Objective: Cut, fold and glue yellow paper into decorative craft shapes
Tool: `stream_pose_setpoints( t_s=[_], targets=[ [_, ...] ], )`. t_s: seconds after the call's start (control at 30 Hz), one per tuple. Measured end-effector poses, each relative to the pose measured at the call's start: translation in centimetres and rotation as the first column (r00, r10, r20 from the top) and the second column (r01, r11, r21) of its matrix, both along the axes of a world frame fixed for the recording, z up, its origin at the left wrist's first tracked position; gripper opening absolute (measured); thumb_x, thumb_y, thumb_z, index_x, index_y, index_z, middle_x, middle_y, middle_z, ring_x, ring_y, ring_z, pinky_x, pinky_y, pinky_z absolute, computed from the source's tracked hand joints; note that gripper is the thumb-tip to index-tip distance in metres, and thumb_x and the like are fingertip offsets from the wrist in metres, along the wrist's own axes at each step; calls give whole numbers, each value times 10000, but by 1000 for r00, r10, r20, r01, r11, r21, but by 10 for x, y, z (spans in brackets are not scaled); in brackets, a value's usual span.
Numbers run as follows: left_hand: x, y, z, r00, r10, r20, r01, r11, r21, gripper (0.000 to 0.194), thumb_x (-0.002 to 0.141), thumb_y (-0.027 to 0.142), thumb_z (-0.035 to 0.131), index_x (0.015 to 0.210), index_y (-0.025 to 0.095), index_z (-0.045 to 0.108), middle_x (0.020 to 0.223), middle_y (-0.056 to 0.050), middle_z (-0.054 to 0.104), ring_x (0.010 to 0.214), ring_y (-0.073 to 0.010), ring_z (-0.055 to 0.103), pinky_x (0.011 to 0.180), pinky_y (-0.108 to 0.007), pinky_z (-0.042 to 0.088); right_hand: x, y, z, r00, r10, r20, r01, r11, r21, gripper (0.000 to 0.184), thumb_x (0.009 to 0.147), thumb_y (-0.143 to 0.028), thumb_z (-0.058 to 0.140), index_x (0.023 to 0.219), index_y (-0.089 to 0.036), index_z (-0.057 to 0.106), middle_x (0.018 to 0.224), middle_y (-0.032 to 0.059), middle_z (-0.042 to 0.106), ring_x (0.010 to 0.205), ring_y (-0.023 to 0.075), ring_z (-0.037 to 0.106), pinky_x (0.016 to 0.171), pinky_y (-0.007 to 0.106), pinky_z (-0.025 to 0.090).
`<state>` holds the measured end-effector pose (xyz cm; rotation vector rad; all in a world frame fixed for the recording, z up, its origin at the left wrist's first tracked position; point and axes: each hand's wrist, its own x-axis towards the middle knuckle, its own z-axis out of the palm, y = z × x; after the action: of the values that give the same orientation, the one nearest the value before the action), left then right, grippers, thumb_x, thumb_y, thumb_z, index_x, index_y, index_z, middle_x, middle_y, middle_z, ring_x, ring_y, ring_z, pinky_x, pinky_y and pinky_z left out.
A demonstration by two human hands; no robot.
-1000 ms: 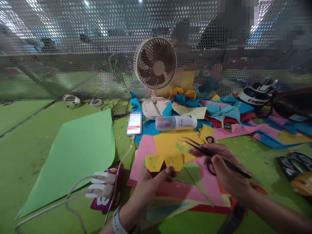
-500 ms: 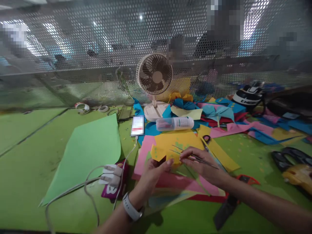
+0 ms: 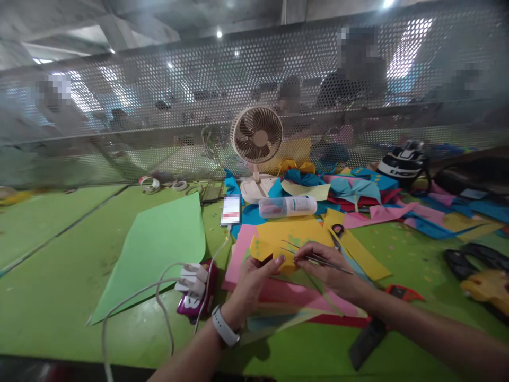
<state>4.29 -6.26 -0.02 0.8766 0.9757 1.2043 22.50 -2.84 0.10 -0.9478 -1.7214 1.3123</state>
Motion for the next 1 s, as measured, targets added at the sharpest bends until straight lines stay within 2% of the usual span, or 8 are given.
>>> stream_pose_setpoints(
  t_s=[0.17, 0.37, 0.43, 0.53, 0.67, 0.83, 1.0],
  targets=[
    [2, 1, -7, 995, 102, 3, -102, 994, -47, 322, 677, 325, 747, 907, 105, 695, 913, -106, 712, 795, -214, 653, 750, -320, 506, -2, -1, -7, 999, 10, 36, -12, 999, 41, 141, 808, -324, 605, 846, -191, 634, 835, 24, 631, 817, 164, 589, 725, 274, 477],
    [0, 1, -11, 995, 88, 45, -87, 996, -30, 305, 659, 332, 760, 889, 141, 700, 870, -60, 702, 722, -155, 633, 686, -265, 501, -2, 3, -9, 1000, -7, -26, 7, 1000, 4, 133, 788, -317, 621, 842, -194, 624, 825, 17, 627, 810, 158, 594, 737, 277, 478],
    [-2, 0, -11, 996, 52, 66, -49, 998, -40, 317, 642, 323, 774, 896, 149, 696, 825, -40, 694, 649, -119, 613, 635, -235, 491, 1, 6, -5, 998, -5, -61, 3, 1000, -23, 141, 765, -318, 645, 830, -194, 624, 817, 12, 626, 806, 155, 596, 735, 278, 479],
    [-3, -3, -10, 996, -48, 77, 52, 997, -52, 298, 623, 242, 796, 882, 138, 691, 790, -35, 688, 643, -101, 607, 643, -215, 481, 6, 10, 0, 997, 10, -73, -14, 998, -64, 166, 739, -323, 673, 826, -189, 628, 806, 10, 622, 787, 151, 595, 728, 283, 481],
    [-2, -6, -9, 993, -104, 58, 109, 989, -96, 243, 641, 206, 784, 856, 127, 701, 770, -48, 697, 676, -118, 625, 636, -212, 477, 9, 10, 1, 995, 44, -88, -51, 995, -87, 167, 738, -317, 689, 830, -189, 633, 806, 2, 618, 773, 134, 588, 727, 270, 474],
    [0, -10, -4, 988, -122, 92, 132, 986, -104, 235, 646, 199, 774, 858, 116, 712, 845, -70, 700, 683, -124, 617, 656, -228, 486, 10, 8, -2, 977, 62, -204, -99, 979, -177, 174, 717, -287, 728, 826, -196, 627, 819, -9, 622, 789, 113, 596, 746, 242, 472],
    [0, -14, -3, 980, -191, 47, 195, 972, -129, 270, 644, 212, 773, 891, 125, 709, 847, -75, 700, 718, -164, 632, 693, -277, 499, 9, 8, -4, 973, 103, -204, -138, 976, -166, 165, 710, -273, 739, 811, -186, 642, 803, -4, 622, 768, 109, 595, 718, 233, 479]
  ],
)
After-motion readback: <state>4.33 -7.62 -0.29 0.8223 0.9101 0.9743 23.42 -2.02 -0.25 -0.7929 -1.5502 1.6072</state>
